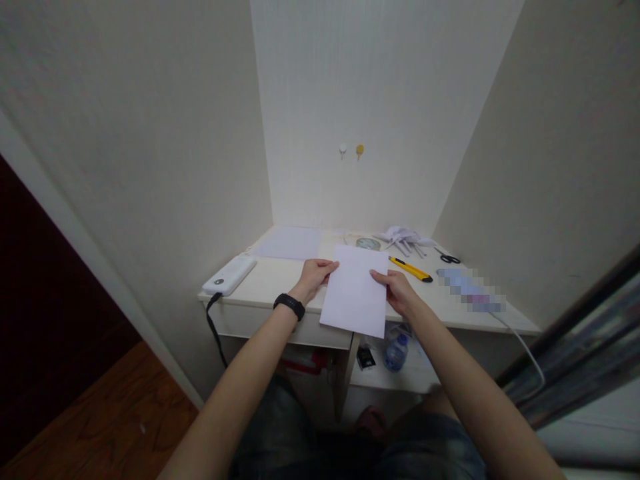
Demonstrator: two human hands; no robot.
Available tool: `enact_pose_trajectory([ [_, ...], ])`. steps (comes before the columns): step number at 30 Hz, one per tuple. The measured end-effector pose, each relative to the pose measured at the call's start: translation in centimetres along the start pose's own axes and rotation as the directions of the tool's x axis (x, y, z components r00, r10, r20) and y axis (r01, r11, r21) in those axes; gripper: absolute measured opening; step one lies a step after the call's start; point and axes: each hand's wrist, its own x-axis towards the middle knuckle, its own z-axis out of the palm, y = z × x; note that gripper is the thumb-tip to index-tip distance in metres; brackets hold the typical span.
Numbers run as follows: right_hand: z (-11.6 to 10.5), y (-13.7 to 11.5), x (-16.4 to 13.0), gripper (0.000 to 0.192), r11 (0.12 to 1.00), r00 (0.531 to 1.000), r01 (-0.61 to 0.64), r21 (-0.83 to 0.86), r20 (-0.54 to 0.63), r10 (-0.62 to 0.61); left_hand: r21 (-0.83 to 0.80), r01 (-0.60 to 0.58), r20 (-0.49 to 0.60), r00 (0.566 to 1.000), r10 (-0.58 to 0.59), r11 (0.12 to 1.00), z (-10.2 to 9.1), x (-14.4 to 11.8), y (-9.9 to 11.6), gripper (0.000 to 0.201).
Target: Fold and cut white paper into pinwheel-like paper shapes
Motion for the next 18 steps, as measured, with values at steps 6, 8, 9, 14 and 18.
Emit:
enact_pose_trajectory([
  [6, -0.7, 0.2, -0.6, 0.032, 0.998, 0.994, 0.009, -0.061, 0.11, -0.002, 0.001, -0.094, 0.041, 0.995, 0.094, 0.996, -0.2, 0.1, 0.6, 0.048],
  [8, -0.8, 0.2, -0.8, 0.034, 0.995, 0.991, 0.01, -0.103, 0.136, 0.005, 0.011, -0.164, 0.056, 0.985, 0.163, 0.986, -0.3, 0.4, 1.3, 0.059],
  [9, -0.8, 0.2, -0.9, 0.035, 0.993, 0.991, 0.012, -0.117, 0.137, 0.004, 0.024, -0.195, 0.069, 0.979, 0.193, 0.981, -0.3, 0.6, 1.6, 0.059],
  [14, -0.5, 0.1, -1.1, 0.035, 0.993, 0.997, 0.011, -0.115, 0.083, -0.002, 0.118, -0.252, 0.089, 0.966, 0.243, 0.961, -0.3, 1.2, 2.6, 0.035],
  [18, -0.6, 0.1, -1.0, 0.035, 0.995, 0.997, 0.0, -0.1, 0.076, 0.008, 0.158, -0.24, 0.076, 0.97, 0.231, 0.958, -0.3, 1.2, 2.9, 0.027],
])
